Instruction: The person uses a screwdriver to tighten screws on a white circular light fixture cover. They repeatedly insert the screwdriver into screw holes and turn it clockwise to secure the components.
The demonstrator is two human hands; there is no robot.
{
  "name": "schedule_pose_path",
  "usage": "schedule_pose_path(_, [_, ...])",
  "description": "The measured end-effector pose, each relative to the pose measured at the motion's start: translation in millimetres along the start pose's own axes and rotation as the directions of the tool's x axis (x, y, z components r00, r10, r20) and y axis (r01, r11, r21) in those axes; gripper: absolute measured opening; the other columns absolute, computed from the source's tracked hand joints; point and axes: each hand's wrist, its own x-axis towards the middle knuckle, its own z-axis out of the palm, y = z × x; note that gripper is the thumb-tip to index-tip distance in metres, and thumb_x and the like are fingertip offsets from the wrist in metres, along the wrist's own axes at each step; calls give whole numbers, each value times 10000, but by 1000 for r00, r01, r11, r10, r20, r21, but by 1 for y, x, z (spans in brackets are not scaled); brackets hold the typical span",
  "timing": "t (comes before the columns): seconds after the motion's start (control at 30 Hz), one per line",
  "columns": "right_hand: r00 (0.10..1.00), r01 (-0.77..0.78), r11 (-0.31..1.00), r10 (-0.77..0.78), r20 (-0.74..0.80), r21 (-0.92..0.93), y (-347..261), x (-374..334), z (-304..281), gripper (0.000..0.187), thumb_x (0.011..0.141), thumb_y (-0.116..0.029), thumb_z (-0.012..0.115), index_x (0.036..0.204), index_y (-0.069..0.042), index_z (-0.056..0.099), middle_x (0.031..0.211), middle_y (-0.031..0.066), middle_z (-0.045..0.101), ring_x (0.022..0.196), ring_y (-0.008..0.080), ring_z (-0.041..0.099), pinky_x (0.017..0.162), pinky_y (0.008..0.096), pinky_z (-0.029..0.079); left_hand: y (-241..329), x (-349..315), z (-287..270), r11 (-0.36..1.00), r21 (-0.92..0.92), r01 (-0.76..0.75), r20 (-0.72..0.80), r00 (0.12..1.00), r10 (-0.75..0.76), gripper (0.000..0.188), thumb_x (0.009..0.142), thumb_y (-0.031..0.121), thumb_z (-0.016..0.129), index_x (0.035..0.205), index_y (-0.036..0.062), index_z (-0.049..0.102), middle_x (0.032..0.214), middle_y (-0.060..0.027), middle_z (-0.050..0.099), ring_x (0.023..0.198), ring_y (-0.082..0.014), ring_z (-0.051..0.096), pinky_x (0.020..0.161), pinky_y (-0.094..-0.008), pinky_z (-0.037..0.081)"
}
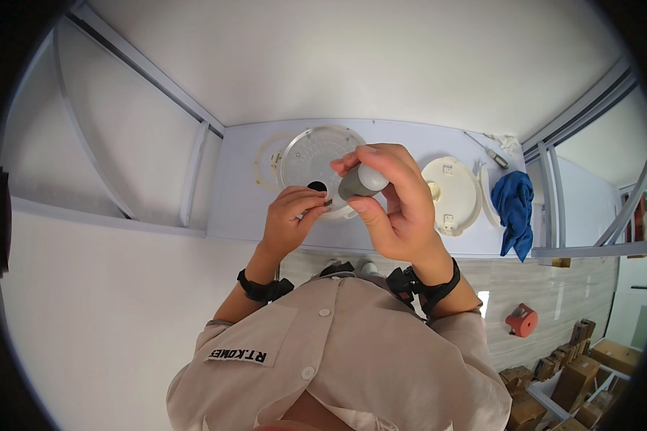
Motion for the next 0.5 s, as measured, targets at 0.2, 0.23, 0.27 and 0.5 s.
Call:
schedule_pose_path(0.2, [1000, -22, 1000, 22, 17, -6, 2, -4, 6, 520, 1043, -58, 719, 1523, 22, 537, 1334, 214, 628, 1188, 350, 714, 1001, 461, 601, -4, -2, 2, 999, 19, -36, 19, 999, 36, 157, 828, 46, 887, 963, 72, 810, 1046, -51, 824, 1015, -265, 713, 910, -392, 536])
schedule_pose_path(0.23, [998, -22, 998, 26, 60, -55, 2, -3, 3, 529, 1049, -67, 716, 1535, 8, 522, 1336, 226, 622, 1182, 357, 718, 1000, 467, 602, -4, -4, 2, 999, 18, -33, 21, 999, 33, 157, 826, 58, 891, 958, 77, 809, 1038, -47, 822, 1017, -263, 709, 924, -394, 521])
schedule_pose_path(0.27, [994, -19, 994, 30, 101, -106, 1, -3, 1, 538, 1055, -77, 714, 1547, -7, 506, 1337, 238, 616, 1175, 363, 722, 999, 472, 603, -3, -4, 3, 999, 31, -30, 32, 999, 29, 154, 833, 74, 888, 968, 91, 814, 1039, -22, 821, 1020, -251, 709, 938, -396, 513])
schedule_pose_path(0.5, [990, 19, 986, 4, 139, -163, 4, -5, 5, 521, 1029, -92, 764, 1496, -1, 552, 1349, 228, 625, 1172, 379, 732, 993, 469, 609, -2, -7, 6, 993, 113, -23, 51, 999, 17, 140, 861, 113, 873, 991, 122, 821, 1053, 42, 811, 1050, -216, 690, 982, -406, 482])
